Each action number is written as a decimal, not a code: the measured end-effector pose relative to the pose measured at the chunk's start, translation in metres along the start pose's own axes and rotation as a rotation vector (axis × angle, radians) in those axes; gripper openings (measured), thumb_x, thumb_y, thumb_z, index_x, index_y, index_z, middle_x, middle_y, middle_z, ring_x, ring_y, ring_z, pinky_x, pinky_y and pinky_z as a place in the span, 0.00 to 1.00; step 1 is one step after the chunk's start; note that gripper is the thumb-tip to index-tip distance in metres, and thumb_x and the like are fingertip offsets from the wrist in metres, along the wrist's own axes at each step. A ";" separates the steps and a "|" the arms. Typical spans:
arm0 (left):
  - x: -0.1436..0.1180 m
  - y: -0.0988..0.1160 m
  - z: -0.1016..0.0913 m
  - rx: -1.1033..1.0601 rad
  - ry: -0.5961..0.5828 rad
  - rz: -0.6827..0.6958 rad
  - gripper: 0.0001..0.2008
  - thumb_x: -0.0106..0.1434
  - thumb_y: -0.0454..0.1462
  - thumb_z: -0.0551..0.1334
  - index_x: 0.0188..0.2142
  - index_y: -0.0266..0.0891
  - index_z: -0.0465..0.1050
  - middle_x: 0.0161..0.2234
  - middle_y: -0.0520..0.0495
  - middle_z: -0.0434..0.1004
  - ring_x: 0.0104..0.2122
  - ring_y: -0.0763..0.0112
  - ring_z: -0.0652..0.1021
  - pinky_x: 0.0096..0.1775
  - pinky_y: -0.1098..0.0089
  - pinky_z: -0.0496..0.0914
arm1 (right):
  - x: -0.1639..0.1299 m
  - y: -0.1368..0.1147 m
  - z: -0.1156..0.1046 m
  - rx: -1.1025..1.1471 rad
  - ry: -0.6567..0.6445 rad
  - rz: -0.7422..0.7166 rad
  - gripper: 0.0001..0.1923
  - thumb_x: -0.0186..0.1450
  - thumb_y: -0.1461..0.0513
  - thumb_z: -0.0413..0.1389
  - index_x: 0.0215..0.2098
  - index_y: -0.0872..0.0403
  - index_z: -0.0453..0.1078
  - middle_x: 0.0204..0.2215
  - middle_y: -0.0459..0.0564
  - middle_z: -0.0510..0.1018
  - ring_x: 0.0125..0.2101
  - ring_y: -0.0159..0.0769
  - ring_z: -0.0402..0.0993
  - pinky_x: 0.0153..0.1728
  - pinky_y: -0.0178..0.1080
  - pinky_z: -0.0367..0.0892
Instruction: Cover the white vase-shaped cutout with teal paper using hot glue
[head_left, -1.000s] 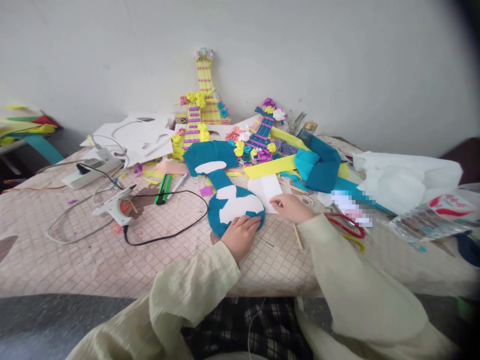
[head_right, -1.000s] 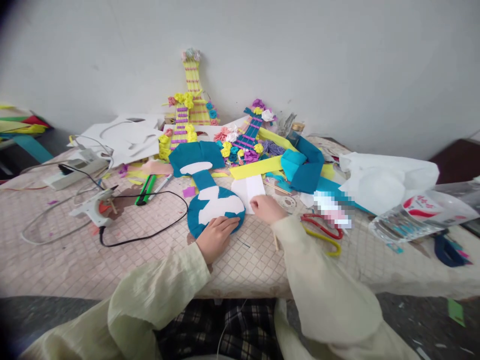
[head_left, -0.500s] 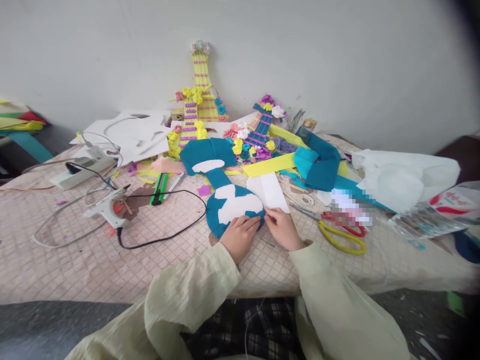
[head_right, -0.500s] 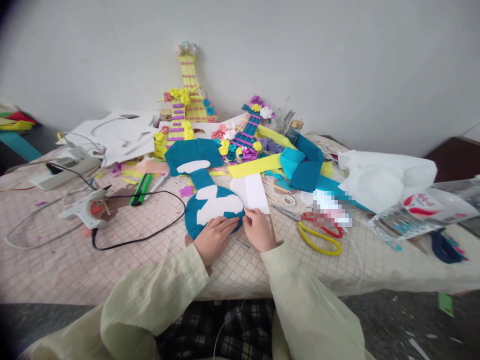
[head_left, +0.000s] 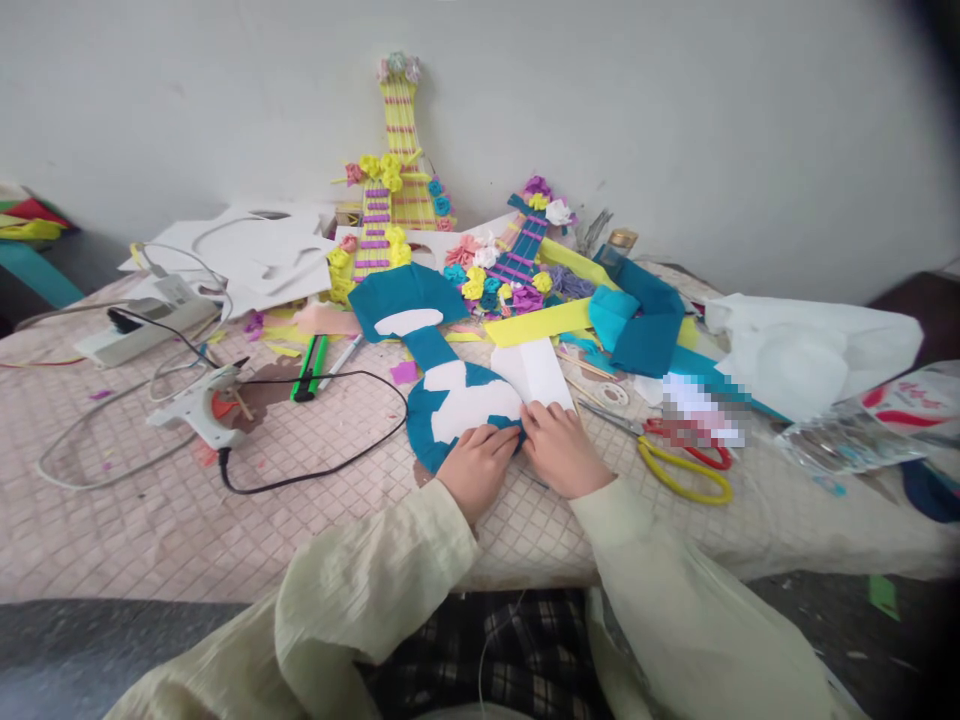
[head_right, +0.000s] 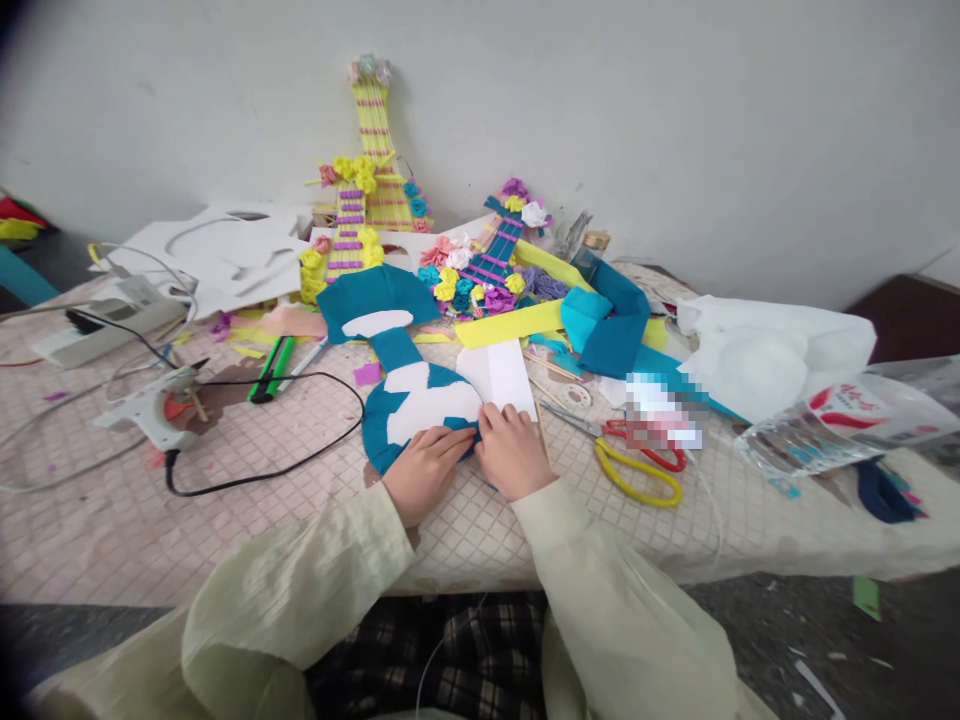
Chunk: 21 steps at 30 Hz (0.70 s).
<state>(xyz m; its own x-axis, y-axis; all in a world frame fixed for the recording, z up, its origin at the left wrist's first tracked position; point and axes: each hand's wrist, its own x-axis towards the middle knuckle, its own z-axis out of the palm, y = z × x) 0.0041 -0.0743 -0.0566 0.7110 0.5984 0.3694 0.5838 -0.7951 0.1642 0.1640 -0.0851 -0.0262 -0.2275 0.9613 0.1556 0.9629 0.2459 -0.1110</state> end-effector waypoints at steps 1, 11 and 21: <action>0.000 0.000 0.000 -0.002 -0.002 0.000 0.16 0.63 0.30 0.49 0.49 0.34 0.65 0.53 0.47 0.66 0.46 0.66 0.67 0.48 0.64 0.63 | 0.002 0.003 0.000 0.023 -0.002 -0.007 0.21 0.60 0.64 0.46 0.50 0.60 0.65 0.41 0.59 0.69 0.42 0.46 0.61 0.42 0.45 0.56; 0.000 0.001 -0.006 -0.019 -0.052 -0.027 0.17 0.61 0.29 0.50 0.50 0.36 0.64 0.53 0.47 0.66 0.47 0.67 0.67 0.48 0.63 0.63 | 0.020 0.036 0.010 0.421 0.056 0.043 0.12 0.57 0.60 0.55 0.38 0.55 0.74 0.31 0.48 0.76 0.30 0.31 0.71 0.33 0.33 0.66; 0.000 0.000 -0.005 -0.058 -0.044 -0.030 0.17 0.61 0.29 0.50 0.49 0.36 0.65 0.54 0.49 0.65 0.47 0.66 0.66 0.48 0.63 0.63 | 0.020 0.032 0.012 0.563 0.133 0.188 0.08 0.54 0.59 0.57 0.29 0.55 0.74 0.28 0.49 0.78 0.28 0.31 0.71 0.31 0.34 0.65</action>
<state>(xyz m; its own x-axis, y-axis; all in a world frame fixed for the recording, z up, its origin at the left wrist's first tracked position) 0.0024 -0.0752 -0.0520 0.7107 0.6246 0.3237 0.5823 -0.7805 0.2274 0.1885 -0.0562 -0.0380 -0.0054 0.9797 0.2003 0.7518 0.1361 -0.6452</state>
